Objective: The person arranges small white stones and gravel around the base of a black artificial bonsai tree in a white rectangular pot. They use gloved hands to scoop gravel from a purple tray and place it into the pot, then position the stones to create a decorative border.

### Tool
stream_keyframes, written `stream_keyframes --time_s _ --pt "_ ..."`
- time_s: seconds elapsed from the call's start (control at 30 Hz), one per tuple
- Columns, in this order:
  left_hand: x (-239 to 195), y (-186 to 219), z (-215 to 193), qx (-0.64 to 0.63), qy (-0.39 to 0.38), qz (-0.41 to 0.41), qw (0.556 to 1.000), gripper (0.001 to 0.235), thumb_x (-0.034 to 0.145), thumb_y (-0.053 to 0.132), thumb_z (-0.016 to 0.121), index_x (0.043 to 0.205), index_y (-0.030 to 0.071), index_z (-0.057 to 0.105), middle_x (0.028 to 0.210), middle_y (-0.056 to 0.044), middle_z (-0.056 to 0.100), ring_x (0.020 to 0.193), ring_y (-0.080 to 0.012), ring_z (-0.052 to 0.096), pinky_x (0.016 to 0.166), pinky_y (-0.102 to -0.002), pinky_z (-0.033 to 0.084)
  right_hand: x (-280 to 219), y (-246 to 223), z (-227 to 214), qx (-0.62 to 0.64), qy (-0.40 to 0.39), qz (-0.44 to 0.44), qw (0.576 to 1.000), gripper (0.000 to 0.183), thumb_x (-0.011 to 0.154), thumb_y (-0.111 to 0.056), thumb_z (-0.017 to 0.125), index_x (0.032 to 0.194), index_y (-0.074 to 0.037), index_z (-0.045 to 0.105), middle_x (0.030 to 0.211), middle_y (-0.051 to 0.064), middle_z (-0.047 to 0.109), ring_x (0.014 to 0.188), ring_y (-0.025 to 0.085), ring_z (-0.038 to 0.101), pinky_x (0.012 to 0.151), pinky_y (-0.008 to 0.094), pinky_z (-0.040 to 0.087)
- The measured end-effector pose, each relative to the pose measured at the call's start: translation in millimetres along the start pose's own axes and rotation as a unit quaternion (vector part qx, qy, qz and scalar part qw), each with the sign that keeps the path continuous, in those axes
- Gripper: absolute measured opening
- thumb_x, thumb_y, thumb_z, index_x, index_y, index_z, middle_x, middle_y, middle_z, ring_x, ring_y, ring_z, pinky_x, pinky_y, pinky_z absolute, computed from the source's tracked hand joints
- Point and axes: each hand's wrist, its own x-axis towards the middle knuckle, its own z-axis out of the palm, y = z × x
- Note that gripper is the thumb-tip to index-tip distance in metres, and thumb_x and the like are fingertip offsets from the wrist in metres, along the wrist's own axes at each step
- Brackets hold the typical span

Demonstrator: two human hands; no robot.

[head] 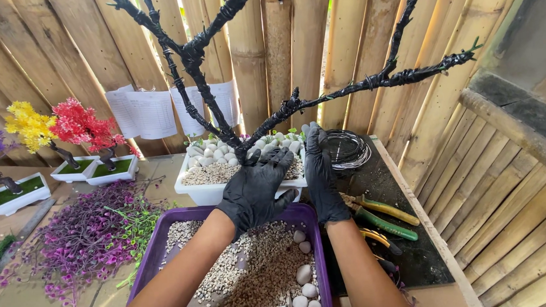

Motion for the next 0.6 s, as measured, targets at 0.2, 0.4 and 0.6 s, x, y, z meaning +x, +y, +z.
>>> stream_keyframes --time_s 0.2,0.4,0.6 --pt "2 -6 14 0.010 -0.020 0.004 1.000 0.086 0.088 0.068 0.050 0.153 0.011 0.045 0.149 -0.018 0.057 0.140 -0.0361 0.052 0.116 -0.055 0.036 -3 -13 13 -0.420 0.030 -0.052 0.905 0.052 0.109 -0.020 0.044 0.158 -0.004 0.037 0.164 0.015 0.033 0.153 0.034 0.028 0.128 0.042 0.028" --pt "-6 -8 33 0.025 0.046 -0.026 0.998 0.093 0.090 0.065 0.050 0.158 0.004 0.035 0.156 -0.023 0.047 0.145 -0.0395 0.043 0.120 -0.053 0.026 8 -48 26 -0.895 0.033 -0.110 0.431 0.052 0.111 -0.031 0.040 0.158 -0.009 0.036 0.162 0.007 0.039 0.153 0.028 0.033 0.129 0.035 0.028" --pt "-1 0 34 0.043 0.009 -0.006 0.999 0.099 0.084 0.079 0.042 0.152 0.006 0.043 0.154 -0.021 0.050 0.141 -0.0387 0.049 0.116 -0.059 0.030 -1 -43 30 -0.923 0.020 -0.073 0.376 0.051 0.111 -0.030 0.037 0.155 -0.004 0.040 0.161 0.011 0.040 0.152 0.030 0.034 0.127 0.037 0.030"
